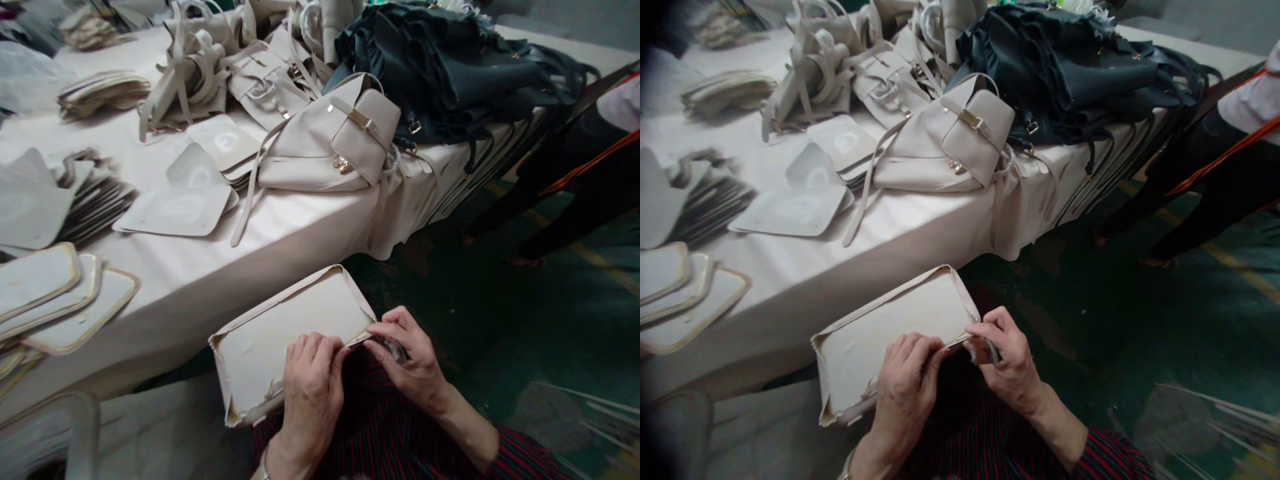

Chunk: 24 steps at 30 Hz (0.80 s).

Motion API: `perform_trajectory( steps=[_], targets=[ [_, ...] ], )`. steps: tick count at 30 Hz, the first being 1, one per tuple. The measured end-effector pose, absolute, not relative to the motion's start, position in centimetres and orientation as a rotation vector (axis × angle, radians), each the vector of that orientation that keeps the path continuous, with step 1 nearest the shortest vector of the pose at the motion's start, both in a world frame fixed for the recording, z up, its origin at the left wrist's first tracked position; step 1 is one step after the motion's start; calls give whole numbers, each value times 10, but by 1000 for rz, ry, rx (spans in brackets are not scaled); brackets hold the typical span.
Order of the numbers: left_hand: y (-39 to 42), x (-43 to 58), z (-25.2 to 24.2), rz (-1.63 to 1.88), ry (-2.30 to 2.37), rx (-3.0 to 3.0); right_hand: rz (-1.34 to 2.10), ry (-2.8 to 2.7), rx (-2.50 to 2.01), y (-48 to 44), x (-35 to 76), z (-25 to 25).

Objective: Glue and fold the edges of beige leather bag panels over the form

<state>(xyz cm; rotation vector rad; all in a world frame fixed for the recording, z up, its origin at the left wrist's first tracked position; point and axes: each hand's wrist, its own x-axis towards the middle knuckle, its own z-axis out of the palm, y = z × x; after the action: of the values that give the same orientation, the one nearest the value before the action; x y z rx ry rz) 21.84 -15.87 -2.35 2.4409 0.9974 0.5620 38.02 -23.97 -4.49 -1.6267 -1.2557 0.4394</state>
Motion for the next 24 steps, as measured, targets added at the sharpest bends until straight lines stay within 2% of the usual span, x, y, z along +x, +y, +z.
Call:
perform_trajectory(
  steps=[3,13,19,24],
  targets=[
    [-160,218,-22,618,1063,2400,402,-1342,-1577,-240,383,-51],
    [-174,208,-30,763,1138,2620,653,-961,-1675,-223,360,-33],
    [-202,181,-43,469,1015,2908,782,-874,-1646,-220,364,-34],
    [-191,196,-35,513,929,3076,1124,-499,-1392,-232,383,-35]
  ],
)
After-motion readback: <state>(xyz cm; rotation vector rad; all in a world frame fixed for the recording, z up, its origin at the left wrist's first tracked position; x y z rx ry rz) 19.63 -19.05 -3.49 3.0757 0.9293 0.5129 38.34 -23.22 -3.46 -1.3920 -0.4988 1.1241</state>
